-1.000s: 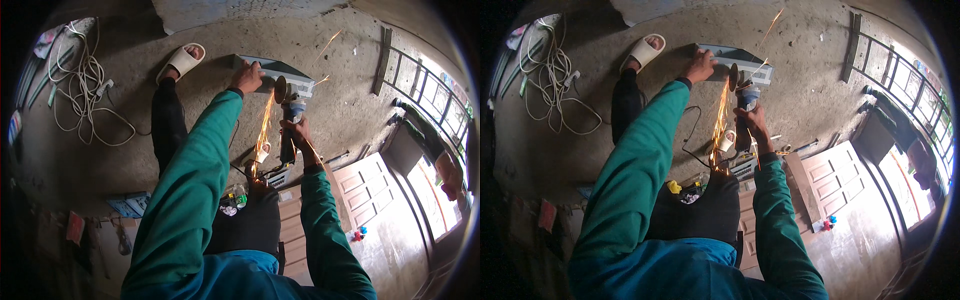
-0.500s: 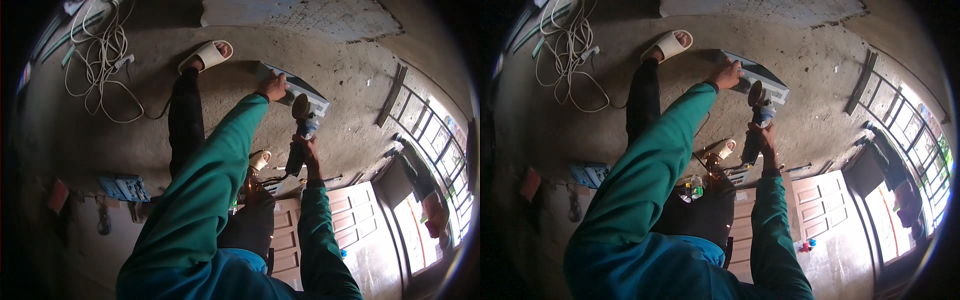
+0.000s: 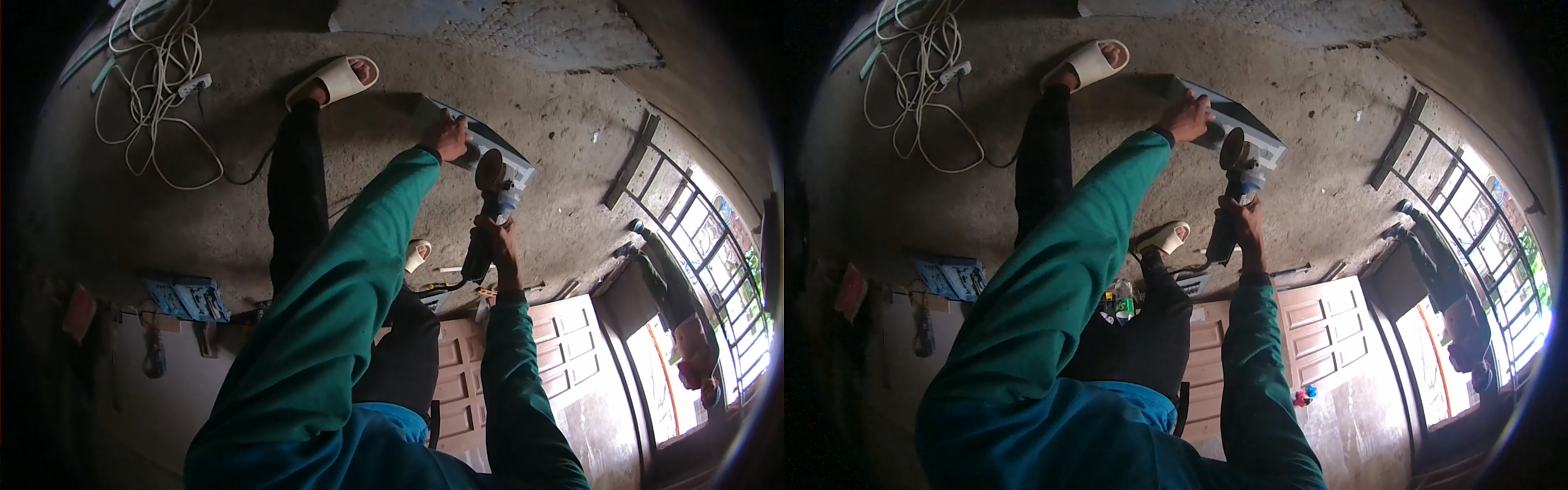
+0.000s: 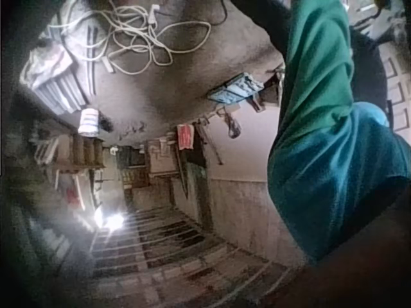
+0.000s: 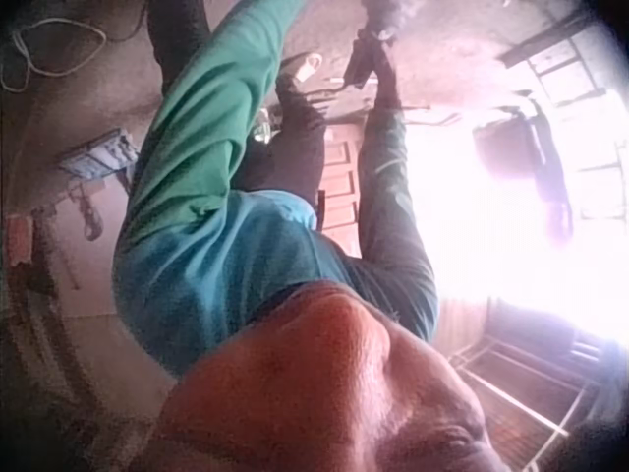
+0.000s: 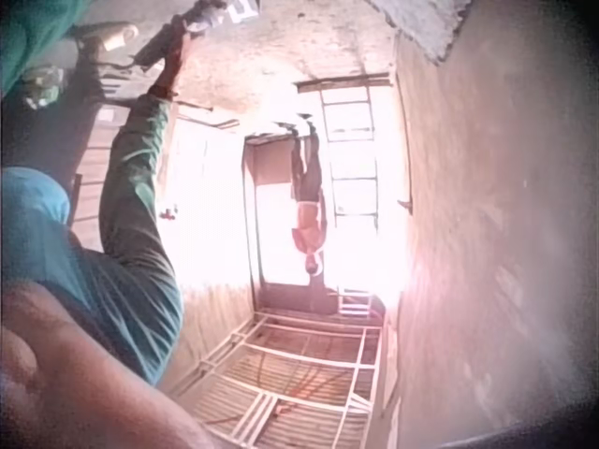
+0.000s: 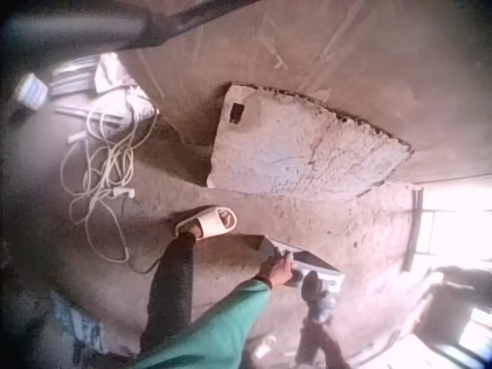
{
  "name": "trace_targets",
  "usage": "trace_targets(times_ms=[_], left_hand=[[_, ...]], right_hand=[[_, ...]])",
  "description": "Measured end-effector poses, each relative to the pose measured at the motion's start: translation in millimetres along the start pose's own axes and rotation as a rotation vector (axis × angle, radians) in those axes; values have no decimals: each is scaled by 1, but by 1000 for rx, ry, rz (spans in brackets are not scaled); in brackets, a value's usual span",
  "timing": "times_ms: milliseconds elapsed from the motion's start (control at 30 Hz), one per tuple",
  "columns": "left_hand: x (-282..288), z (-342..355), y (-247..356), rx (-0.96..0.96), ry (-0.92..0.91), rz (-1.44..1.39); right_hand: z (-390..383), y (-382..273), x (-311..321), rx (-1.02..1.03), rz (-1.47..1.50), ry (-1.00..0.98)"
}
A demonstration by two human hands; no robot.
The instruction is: The person plugs the power cord of an angle grinder into an extension cord, positions a metal box on the floor, and cuts the box using the angle grinder.
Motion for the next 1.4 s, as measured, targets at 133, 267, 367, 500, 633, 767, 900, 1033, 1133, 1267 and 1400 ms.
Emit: trace_targets(times_ms=[133, 267, 367, 500, 633, 767, 900, 1033, 1133, 1267, 1400], left_hand=[[-16, 1, 17, 11, -30, -19], [3, -12, 30, 72, -83, -29], [7, -12, 25, 40, -58, 9], [10, -14, 25, 33, -36, 30], [19, -21, 31, 25, -18, 45], [18, -21, 34, -6, 26, 54], [19, -21, 31, 10, 10, 57], [18, -22, 31, -2, 38, 58], [19, -23, 32, 4, 31, 43], [22, -23, 35, 9, 6, 59], [24, -24, 32, 13, -10, 38]], right_hand=[[2, 15, 21, 17, -74, 16], [6, 24, 26, 76, 46, -17], [8, 20, 21, 72, -33, -34], [3, 11, 14, 159, 39, -50], [1, 8, 11, 41, -32, 43], [7, 19, 21, 41, 13, 2], [3, 18, 16, 60, 64, -15], [7, 23, 20, 57, 85, -4], [5, 18, 19, -30, -47, 13], [4, 14, 18, -10, -19, 7], [-2, 2, 11, -41, -97, 31]])
Point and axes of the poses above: each hand's wrist, its own z-axis towards the middle knuckle, its own x-axis out of the back of the hand, y = z × x, the point moved 1 cm from there along z, towards the middle knuckle, and after that the axes turned 10 degrees about x, right-handed, at the moved point
